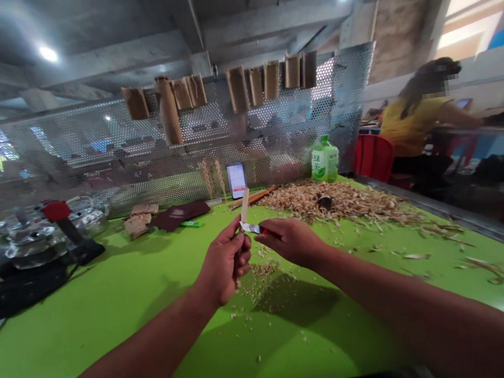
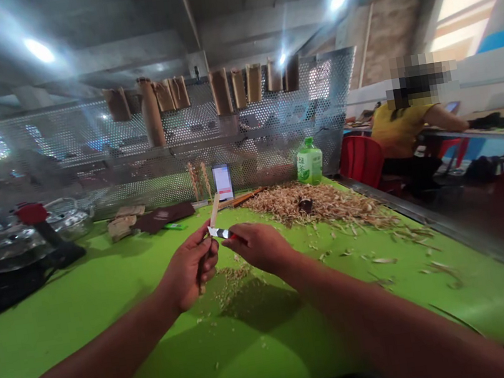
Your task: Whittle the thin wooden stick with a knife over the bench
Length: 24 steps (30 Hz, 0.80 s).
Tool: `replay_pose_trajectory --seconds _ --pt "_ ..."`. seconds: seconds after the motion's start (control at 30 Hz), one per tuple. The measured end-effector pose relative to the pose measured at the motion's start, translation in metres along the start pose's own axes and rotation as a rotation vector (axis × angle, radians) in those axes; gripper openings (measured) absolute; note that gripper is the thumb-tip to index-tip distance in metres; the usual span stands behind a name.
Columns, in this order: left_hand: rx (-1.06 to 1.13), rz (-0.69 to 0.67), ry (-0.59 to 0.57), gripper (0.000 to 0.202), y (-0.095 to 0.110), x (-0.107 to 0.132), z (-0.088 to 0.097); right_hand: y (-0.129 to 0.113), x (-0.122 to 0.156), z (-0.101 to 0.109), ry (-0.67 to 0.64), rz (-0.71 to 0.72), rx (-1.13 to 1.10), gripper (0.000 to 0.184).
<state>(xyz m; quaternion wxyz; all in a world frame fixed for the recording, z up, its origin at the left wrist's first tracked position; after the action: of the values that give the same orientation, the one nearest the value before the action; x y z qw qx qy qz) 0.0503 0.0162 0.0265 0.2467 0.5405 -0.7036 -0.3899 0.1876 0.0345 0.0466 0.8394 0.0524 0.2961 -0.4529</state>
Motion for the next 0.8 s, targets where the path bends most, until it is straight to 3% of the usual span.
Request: replay_pose_trajectory --seconds 0.13,0.37,0.47,0.53,0.57,0.63,0.7,0.8 --pt "-0.007 -0.006 -0.041 0.043 0.000 -0.001 -0.001 0.001 0.000 0.004 0.035 0.004 0.074 0.028" --pt "-0.027 0.001 -0.069 0.043 0.001 -0.003 0.000 0.002 -0.004 0.008 0.100 0.034 0.136 0.027" --pt "-0.076 0.043 -0.078 0.048 -0.006 0.007 -0.005 0.044 -0.012 0.025 0.170 -0.157 0.056 0.034" --pt "-0.142 0.146 -0.133 0.050 -0.018 0.014 -0.010 0.093 -0.010 0.045 0.269 -0.486 -0.002 0.043" --pt "-0.146 0.185 -0.172 0.051 -0.023 0.016 -0.013 0.112 -0.008 0.054 0.317 -0.582 -0.002 0.044" --pt "-0.109 0.136 -0.157 0.052 -0.022 0.013 -0.012 0.133 -0.004 0.067 0.416 -0.655 0.028 0.043" --pt "-0.078 0.053 -0.109 0.055 -0.016 0.006 -0.006 0.128 -0.005 0.065 0.410 -0.573 0.013 0.040" --pt "-0.038 -0.037 -0.015 0.056 -0.006 -0.004 0.006 0.085 -0.009 0.041 0.296 -0.307 -0.040 0.035"
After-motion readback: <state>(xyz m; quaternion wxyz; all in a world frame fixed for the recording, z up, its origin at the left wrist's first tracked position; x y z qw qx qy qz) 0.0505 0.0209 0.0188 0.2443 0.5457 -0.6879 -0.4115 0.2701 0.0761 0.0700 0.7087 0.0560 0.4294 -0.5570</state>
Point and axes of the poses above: each hand's wrist, its own x-axis away from the middle knuckle, its own z-axis out of the back of the hand, y = z × x, the point moved 6 cm from there along -x, towards the middle knuckle, and after that the axes turned 12 degrees about x, right-handed, at the moved point
